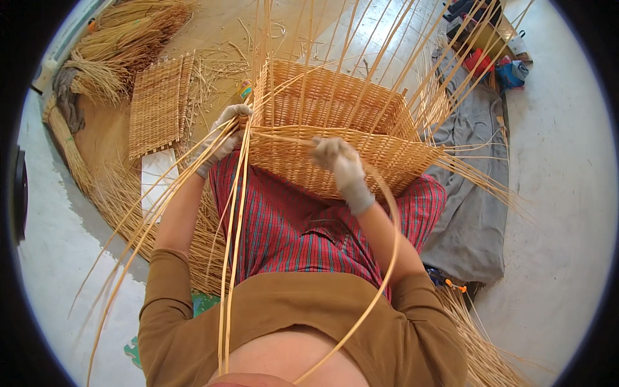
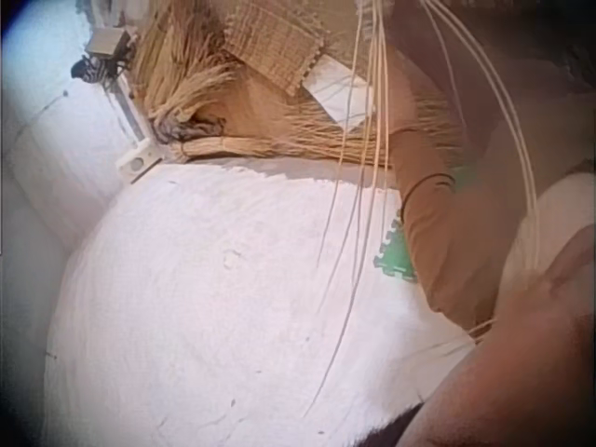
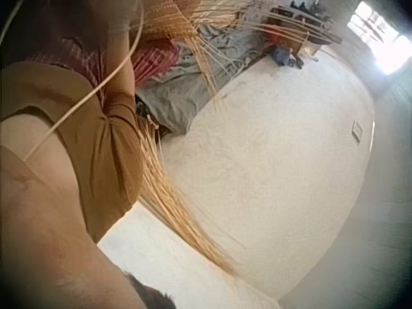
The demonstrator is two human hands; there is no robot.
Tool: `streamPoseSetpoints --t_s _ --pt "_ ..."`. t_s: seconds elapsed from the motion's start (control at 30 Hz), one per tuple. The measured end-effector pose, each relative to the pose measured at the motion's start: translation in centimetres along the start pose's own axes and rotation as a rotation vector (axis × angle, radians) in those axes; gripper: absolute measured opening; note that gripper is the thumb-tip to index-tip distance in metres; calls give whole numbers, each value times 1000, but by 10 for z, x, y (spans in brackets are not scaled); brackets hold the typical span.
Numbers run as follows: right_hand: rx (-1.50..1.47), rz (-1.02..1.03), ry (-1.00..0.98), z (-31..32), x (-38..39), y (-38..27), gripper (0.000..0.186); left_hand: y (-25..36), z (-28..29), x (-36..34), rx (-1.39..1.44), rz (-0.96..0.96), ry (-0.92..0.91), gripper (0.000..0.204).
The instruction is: Weaving a large wicker basket using willow rods.
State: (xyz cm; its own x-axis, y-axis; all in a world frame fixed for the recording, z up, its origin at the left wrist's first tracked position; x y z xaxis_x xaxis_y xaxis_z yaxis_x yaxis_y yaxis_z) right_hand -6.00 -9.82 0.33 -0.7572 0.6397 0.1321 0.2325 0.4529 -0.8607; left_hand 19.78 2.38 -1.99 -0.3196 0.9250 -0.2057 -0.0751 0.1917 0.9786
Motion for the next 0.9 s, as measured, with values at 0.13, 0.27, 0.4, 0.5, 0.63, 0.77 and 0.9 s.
streamPoseSetpoints --t_s 0.13,0.27,0.4,0.5,0.63,0.77,0.9 --pt "-5 -61 240 39 -29 8 30 -9 2 7 -260 -129 259 58" --pt "48 -46 403 70 -18 7 24 -24 -8 7 100 -98 384 62" --pt "584 473 158 -46 -51 -60 17 -26 -13 11 125 -79 485 54" --pt "1231 1172 -151 -170 -109 -106 44 -30 -24 7 180 -180 600 48" --pt "617 724 -135 -151 -144 -98 67 -29 -25 12 242 -176 600 46" --pt "465 501 222 19 -29 -25 48 -9 -25 7 297 -250 622 57" --pt "277 140 272 55 -1 -23 22 3 -35 36 -147 -76 813 44"
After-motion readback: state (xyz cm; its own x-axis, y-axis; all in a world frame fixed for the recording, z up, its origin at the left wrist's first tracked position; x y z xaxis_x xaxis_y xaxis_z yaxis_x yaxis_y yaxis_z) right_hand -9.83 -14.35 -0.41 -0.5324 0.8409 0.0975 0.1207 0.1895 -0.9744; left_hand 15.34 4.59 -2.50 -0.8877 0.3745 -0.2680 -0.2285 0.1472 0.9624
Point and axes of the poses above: each hand's wrist, its own x-axis away from the middle knuckle, its own z-axis out of the back of the hand, y = z × x, the point moved 8 cm from there along -x, towards the middle knuckle, and after that the axes turned 1 degree about -x, right-handed, at the moved point
